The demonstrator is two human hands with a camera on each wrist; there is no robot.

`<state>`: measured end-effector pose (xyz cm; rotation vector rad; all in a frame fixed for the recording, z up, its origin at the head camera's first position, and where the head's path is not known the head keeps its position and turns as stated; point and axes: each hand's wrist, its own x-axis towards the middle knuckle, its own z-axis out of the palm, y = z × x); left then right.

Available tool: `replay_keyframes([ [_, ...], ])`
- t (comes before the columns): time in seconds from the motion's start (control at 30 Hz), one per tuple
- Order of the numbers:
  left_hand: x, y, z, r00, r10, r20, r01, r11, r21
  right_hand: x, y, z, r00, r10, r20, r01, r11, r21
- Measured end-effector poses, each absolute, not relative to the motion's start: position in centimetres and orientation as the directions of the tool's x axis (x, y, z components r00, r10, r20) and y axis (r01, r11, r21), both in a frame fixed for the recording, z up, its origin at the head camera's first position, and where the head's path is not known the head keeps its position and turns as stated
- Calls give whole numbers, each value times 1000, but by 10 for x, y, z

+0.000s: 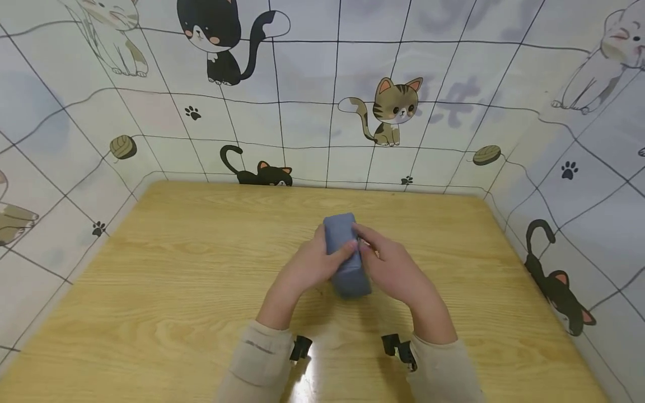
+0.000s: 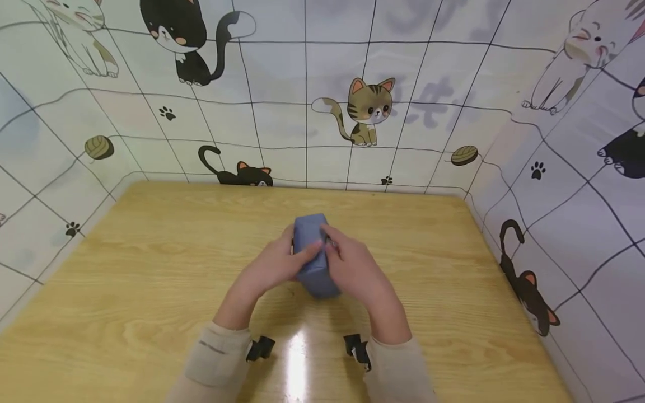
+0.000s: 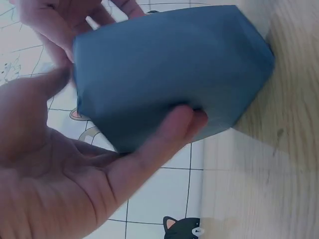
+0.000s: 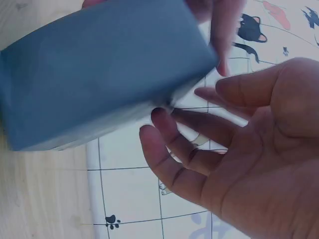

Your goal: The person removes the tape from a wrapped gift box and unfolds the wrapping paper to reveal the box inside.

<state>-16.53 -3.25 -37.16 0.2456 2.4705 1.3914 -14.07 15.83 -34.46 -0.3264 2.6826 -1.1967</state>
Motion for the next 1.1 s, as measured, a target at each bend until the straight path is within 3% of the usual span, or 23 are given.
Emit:
replay_keyframes([
  [0.27, -169, -52, -375, -939, 282, -196, -12, 545, 839, -151, 154, -361, -917, -396, -50, -280, 726, -629],
  [0.7, -179, -69, -381, -935, 301, -188, 107, 746, 657, -152, 161, -376, -930, -269, -250, -123, 870, -478],
  [0.93, -191, -56, -387, -937, 304, -174, 186, 852, 489, -144, 159, -370, -912, -280, -300, -136, 895, -425],
  [1.1, -197, -50, -393, -933, 324, -157, 215, 852, 478, -145, 156, -372, -905, -341, -254, -217, 884, -415],
])
